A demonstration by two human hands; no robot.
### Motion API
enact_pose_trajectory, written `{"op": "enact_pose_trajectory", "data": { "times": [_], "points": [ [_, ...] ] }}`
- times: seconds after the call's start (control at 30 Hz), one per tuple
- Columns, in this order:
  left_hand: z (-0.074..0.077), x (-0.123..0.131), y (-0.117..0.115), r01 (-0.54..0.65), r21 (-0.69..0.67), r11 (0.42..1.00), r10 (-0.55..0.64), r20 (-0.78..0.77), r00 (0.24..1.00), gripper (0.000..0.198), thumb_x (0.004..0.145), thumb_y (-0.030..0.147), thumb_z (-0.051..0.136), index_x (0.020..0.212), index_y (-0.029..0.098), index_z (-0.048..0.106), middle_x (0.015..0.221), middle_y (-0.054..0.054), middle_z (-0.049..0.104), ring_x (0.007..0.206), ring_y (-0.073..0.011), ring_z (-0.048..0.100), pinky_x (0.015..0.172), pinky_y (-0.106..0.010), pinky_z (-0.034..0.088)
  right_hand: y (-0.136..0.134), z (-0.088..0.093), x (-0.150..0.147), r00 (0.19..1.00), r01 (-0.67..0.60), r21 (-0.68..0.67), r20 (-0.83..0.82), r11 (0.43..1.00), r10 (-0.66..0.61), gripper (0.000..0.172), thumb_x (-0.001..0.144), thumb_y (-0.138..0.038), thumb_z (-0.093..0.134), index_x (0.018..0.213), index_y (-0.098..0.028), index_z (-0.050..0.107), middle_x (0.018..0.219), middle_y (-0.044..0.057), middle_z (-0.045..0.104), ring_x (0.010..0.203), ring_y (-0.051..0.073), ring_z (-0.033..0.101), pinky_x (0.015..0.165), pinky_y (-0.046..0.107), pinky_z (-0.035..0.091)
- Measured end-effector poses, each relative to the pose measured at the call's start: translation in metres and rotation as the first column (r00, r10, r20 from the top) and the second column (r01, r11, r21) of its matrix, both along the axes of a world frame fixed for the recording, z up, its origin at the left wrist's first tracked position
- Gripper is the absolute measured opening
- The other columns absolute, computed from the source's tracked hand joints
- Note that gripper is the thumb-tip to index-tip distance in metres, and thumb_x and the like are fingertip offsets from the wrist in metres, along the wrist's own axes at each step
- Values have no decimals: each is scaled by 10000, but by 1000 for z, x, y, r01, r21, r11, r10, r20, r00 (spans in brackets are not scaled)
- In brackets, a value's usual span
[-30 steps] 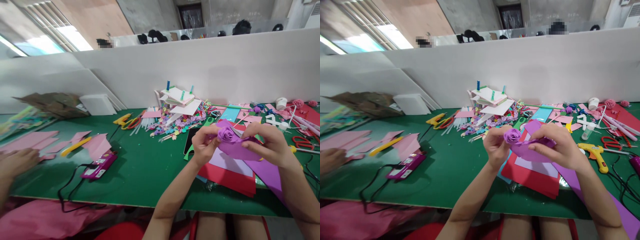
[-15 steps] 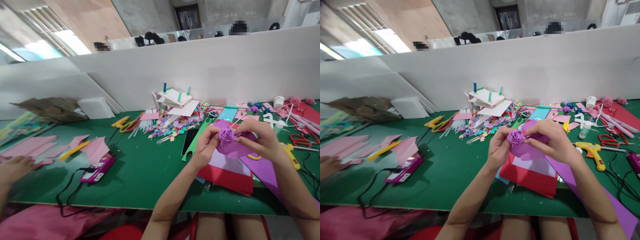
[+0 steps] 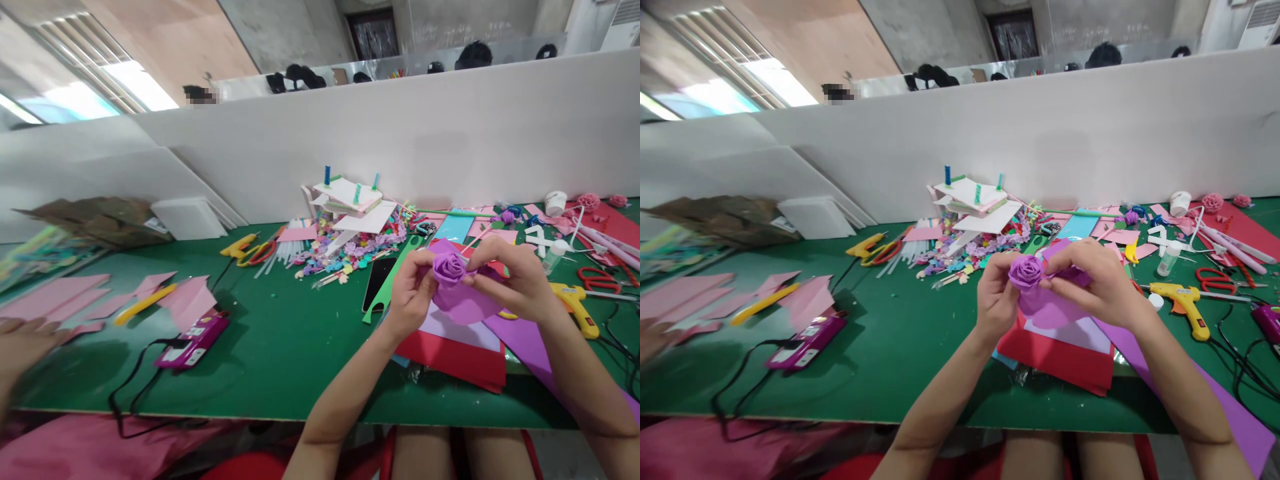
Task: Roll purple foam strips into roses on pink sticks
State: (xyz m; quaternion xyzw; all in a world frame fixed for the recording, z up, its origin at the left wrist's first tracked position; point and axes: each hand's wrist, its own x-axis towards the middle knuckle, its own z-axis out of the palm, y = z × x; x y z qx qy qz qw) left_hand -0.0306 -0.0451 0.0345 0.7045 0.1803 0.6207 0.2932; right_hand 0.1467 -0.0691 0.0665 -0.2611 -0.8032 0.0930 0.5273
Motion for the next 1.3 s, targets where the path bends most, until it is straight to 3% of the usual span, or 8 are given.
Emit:
{"op": "enact_pose_trajectory", "data": {
  "times": [0.27,0.47,0.63,0.7,0.8,1.0,1.3],
  "points": [
    [-8,-2,3,71,-28,997,-70,42,997,177,892,369,596,944,200,583,816,-11,602,695,-98,592,622,-189,488,0,-2,-2,998,46,-14,-35,999,-46,40,846,-233,658,848,-223,619,723,-23,662,651,111,594,621,253,459],
    [-4,-4,5,109,21,994,-109,33,993,115,872,311,634,881,196,637,789,-15,653,727,-111,624,664,-214,503,-1,-5,-1,1000,-4,-107,4,994,5,252,891,-242,595,1144,-248,594,1031,33,710,861,138,667,778,270,527],
    [0,-2,5,141,45,989,-144,66,987,197,886,370,603,832,187,649,742,-22,672,696,-126,640,656,-247,517,-1,-5,-1,1000,17,-93,22,995,-15,211,912,-254,555,1110,-247,627,1051,49,726,949,175,677,855,322,525],
    [-1,-1,6,154,68,986,-158,50,986,240,831,421,664,884,187,648,784,-30,685,686,-124,635,624,-237,509,-1,-4,-2,1000,30,-91,7,995,-29,192,913,-248,550,1085,-244,634,1037,48,732,928,174,681,838,322,530],
    [-4,1,6,104,103,989,-106,14,994,374,692,398,801,958,192,639,848,-31,697,702,-124,638,590,-213,496,1,-4,-3,998,55,-84,-16,995,-57,174,909,-240,549,1057,-238,642,992,44,737,879,170,682,801,317,538],
    [-4,2,5,-36,153,988,38,-15,999,115,797,243,721,898,199,687,858,-40,737,780,-145,678,701,-256,520,4,-6,-5,995,88,-85,-39,993,-92,171,892,-235,570,1043,-229,649,937,36,736,815,159,668,746,298,529],
    [-5,-2,5,-158,238,958,161,7,987,84,837,266,678,822,189,709,839,-50,741,760,-137,687,667,-240,533,4,-8,-5,997,66,-58,-27,996,-67,144,883,-222,593,1018,-227,644,969,30,738,853,146,673,770,274,521]
  ]
}}
